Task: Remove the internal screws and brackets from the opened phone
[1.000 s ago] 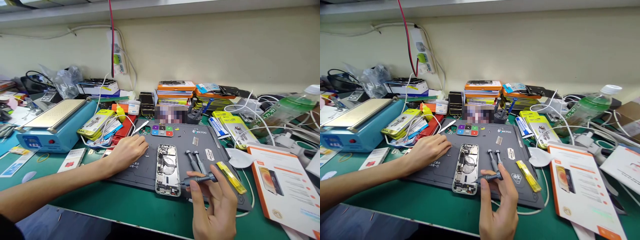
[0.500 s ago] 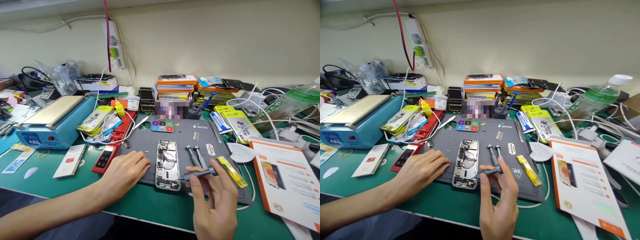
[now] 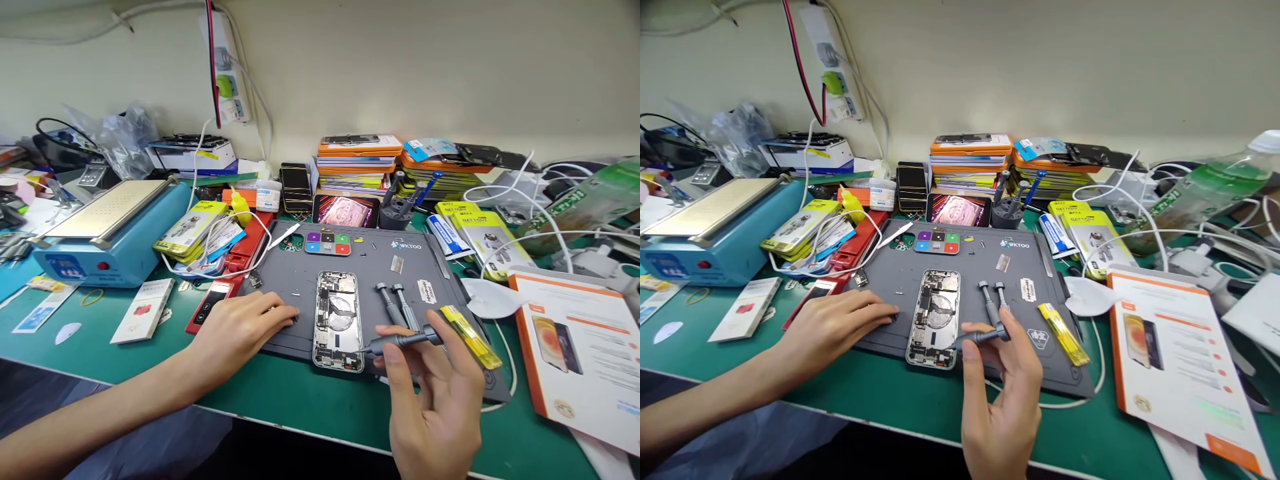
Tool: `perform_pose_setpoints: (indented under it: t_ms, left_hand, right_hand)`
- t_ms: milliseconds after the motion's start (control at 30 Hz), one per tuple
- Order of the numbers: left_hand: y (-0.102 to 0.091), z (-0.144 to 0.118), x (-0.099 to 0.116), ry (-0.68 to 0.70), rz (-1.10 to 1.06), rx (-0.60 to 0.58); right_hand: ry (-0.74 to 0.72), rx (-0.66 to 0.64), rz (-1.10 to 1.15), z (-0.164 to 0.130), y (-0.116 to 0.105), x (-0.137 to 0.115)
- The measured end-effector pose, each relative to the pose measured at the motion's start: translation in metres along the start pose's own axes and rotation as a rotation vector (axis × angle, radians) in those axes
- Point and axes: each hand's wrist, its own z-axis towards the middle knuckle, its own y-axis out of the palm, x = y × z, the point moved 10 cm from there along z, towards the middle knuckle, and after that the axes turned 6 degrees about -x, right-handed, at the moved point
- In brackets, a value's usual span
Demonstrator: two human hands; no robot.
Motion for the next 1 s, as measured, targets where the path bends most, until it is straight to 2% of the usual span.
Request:
perform_pose_setpoints:
  t_ms: [167, 400, 667, 1000]
  left_hand:
    - [0.009, 0.006, 0.011, 0.065, 0.011, -0.039]
    - [0.011, 0.011, 0.013, 0.008, -0.069, -0.069]
    - [0.015, 0.008, 0.009, -0.034, -0.095, -0.035]
    - [0.008, 0.004, 0.012, 0.005, -0.129, 0.018]
  right_hand:
    - [0.009, -0.010, -0.007, 0.001, 0.000, -0.001]
    - [0.030, -0.017, -0.028, 0.002, 0.001, 0.000]
    - [0.036, -0.023, -0.014, 0.002, 0.002, -0.004]
    - [0.029, -0.007, -0.020, 0.002, 0.002, -0.004]
